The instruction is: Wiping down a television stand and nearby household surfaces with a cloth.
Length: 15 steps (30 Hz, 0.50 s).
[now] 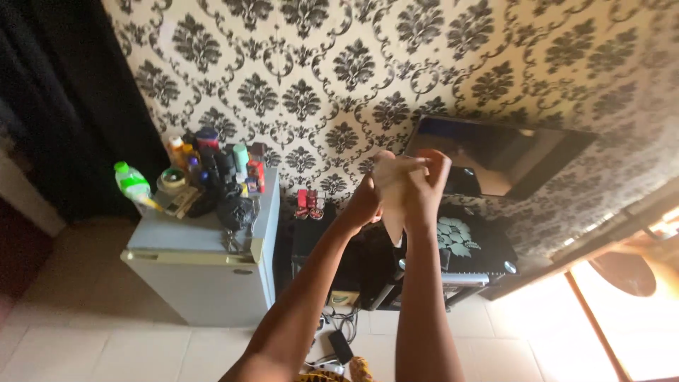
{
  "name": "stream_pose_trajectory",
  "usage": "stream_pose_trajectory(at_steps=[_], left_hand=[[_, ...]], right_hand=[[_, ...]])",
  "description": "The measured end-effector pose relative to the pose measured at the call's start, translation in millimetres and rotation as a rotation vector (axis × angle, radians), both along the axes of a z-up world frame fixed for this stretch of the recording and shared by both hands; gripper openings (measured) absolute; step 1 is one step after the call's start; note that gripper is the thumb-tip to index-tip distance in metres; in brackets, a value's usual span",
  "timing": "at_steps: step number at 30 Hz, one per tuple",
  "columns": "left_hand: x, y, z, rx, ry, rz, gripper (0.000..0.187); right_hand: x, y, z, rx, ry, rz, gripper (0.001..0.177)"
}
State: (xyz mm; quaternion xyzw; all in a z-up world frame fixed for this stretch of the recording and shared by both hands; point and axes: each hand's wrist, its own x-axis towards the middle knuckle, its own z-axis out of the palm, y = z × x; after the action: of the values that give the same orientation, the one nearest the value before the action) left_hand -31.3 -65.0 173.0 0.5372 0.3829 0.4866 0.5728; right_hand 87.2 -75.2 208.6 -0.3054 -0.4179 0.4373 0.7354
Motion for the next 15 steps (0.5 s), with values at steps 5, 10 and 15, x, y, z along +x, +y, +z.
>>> stream_pose_trajectory(at_steps=[5,10,15], left_hand=[[-24,4,-32,1.068,-0.163,-0.219,0.039],[-65,-57,-17,0.071,-0.181,-0.540,0.024],[-66,-86,1,-0.025,-0.349,-0.537,0.038]], right_hand=[[-53,-54,12,0.608,-0.923,-0.714,0.013],[-26,-47,-42,0.247,-0.555,-1.207,0.004],[-22,-91,-46,0.070,-0.083,-1.114,0.020]])
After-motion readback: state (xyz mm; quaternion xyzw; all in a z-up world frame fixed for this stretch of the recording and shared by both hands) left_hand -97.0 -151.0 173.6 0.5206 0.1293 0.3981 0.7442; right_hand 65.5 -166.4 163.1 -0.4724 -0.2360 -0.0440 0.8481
